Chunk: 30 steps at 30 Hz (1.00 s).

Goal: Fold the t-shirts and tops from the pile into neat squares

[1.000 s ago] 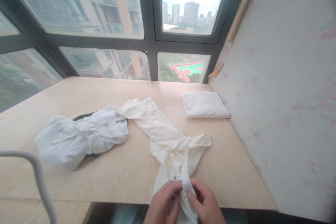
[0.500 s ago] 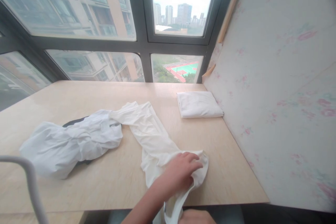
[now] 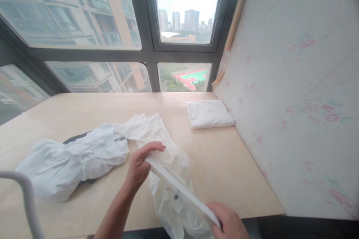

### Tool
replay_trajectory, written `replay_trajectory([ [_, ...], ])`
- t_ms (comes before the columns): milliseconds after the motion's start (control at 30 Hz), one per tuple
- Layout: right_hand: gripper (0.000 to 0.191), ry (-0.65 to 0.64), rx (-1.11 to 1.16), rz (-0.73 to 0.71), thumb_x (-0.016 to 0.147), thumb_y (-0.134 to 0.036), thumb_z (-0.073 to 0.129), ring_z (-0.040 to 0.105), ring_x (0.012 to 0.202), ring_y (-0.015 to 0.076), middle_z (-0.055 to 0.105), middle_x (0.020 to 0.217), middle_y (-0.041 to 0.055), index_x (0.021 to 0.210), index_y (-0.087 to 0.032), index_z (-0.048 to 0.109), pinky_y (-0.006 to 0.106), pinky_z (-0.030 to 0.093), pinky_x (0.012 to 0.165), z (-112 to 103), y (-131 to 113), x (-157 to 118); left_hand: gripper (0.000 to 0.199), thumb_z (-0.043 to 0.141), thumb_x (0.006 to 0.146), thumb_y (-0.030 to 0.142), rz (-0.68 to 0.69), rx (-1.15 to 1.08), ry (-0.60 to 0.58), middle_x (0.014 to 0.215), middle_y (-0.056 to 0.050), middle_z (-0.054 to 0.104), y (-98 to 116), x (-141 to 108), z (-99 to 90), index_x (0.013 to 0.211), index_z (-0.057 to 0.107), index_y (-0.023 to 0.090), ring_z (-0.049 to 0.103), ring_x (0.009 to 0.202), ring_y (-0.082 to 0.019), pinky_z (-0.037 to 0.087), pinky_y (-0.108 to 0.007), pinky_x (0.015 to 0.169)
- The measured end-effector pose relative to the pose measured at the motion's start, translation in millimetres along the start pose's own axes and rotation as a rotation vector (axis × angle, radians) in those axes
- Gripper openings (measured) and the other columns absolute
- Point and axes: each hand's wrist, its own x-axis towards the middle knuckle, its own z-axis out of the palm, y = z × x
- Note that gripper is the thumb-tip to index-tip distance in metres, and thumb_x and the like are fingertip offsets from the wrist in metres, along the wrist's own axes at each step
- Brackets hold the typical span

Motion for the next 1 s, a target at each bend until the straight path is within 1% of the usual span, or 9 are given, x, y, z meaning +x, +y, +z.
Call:
replay_trajectory([
  [100,0.036,0.036,0.048,-0.047,0.07,-0.021,0.052,0.065,0.093,0.0249,0.074,0.1,0.0079,0.097,-0.022,0.077,0.032,0.048,0.085,-9,-12,8,0.036,0.042,0.057,0.008,-0.079,0.058,-0.002,0.087,-0.005,0.074,-9,-20,-28.0,0.075,0.071,0.019,0.062,0.11,-0.028,0.043,-0.039,0.099],
  [233,0.031,-0.026,0.266,-0.108,0.081,-0.031,0.046,0.064,0.085,0.024,0.072,0.087,0.0079,0.086,-0.018,0.074,0.031,0.048,0.078,-4,-23,12,0.018,0.051,0.072,0.021,-0.223,0.027,-0.211,0.082,-0.006,0.073,-18,-52,-50.3,0.067,0.068,0.02,0.063,0.106,-0.03,0.038,-0.045,0.107],
  [367,0.033,0.052,0.396,-0.093,0.082,-0.043,0.054,0.065,0.087,0.0248,0.072,0.09,0.0085,0.083,-0.018,0.075,0.03,0.049,0.079,8,-15,13,0.041,0.05,0.086,0.052,-0.322,0.013,-0.407,0.098,-0.008,0.074,-30,-83,-62.4,0.075,0.072,0.019,0.064,0.103,-0.029,0.02,-0.05,0.119],
  [467,0.035,0.204,0.42,-0.036,0.079,-0.05,0.062,0.065,0.097,0.0272,0.072,0.102,0.0099,0.089,-0.019,0.076,0.029,0.051,0.081,9,-5,13,0.048,0.052,0.084,0.062,-0.399,0.1,-0.347,0.103,-0.009,0.073,-44,-102,-66.8,0.085,0.075,0.02,0.057,0.119,-0.035,0.023,-0.055,0.117],
  [567,0.042,0.26,0.443,0.016,0.08,-0.057,0.062,0.066,0.092,0.0268,0.072,0.097,0.0082,0.092,-0.019,0.075,0.028,0.053,0.075,7,1,12,0.047,0.054,0.083,0.062,-0.409,0.213,-0.246,0.11,-0.01,0.071,-52,-111,-65.0,0.094,0.075,0.021,0.049,0.129,-0.038,0.024,-0.057,0.116],
  [700,0.047,0.352,0.492,0.036,0.079,-0.063,0.062,0.065,0.089,0.0261,0.072,0.091,0.0072,0.088,-0.019,0.074,0.028,0.053,0.077,10,7,10,0.045,0.045,0.09,0.059,-0.217,0.187,-0.261,0.095,-0.007,0.072,-43,-105,-54.0,0.089,0.071,0.021,0.064,0.101,-0.028,0.016,-0.051,0.121],
  [800,0.052,0.412,0.547,0.076,0.078,-0.067,0.062,0.066,0.098,0.0283,0.073,0.1,0.0087,0.095,-0.019,0.074,0.032,0.053,0.084,18,13,10,0.045,0.044,0.091,0.058,-0.121,0.086,-0.197,0.088,-0.006,0.071,-29,-97,-44.6,0.084,0.068,0.02,0.065,0.096,-0.026,0.02,-0.049,0.12],
  [933,0.064,0.346,0.665,0.184,0.076,-0.077,0.057,0.065,0.106,0.0327,0.074,0.103,0.0112,0.097,-0.018,0.074,0.04,0.055,0.086,27,19,10,0.047,0.043,0.09,0.059,-0.078,-0.029,-0.165,0.087,-0.006,0.07,-16,-88,-34.9,0.084,0.067,0.019,0.064,0.093,-0.026,0.025,-0.048,0.117],
  [1000,0.064,0.291,0.639,0.203,0.076,-0.077,0.056,0.065,0.106,0.0331,0.074,0.102,0.012,0.094,-0.018,0.075,0.041,0.055,0.087,25,16,11,0.048,0.043,0.09,0.059,-0.114,-0.029,-0.14,0.084,-0.006,0.069,-14,-85,-30.6,0.081,0.066,0.018,0.063,0.091,-0.025,0.034,-0.045,0.111],
])
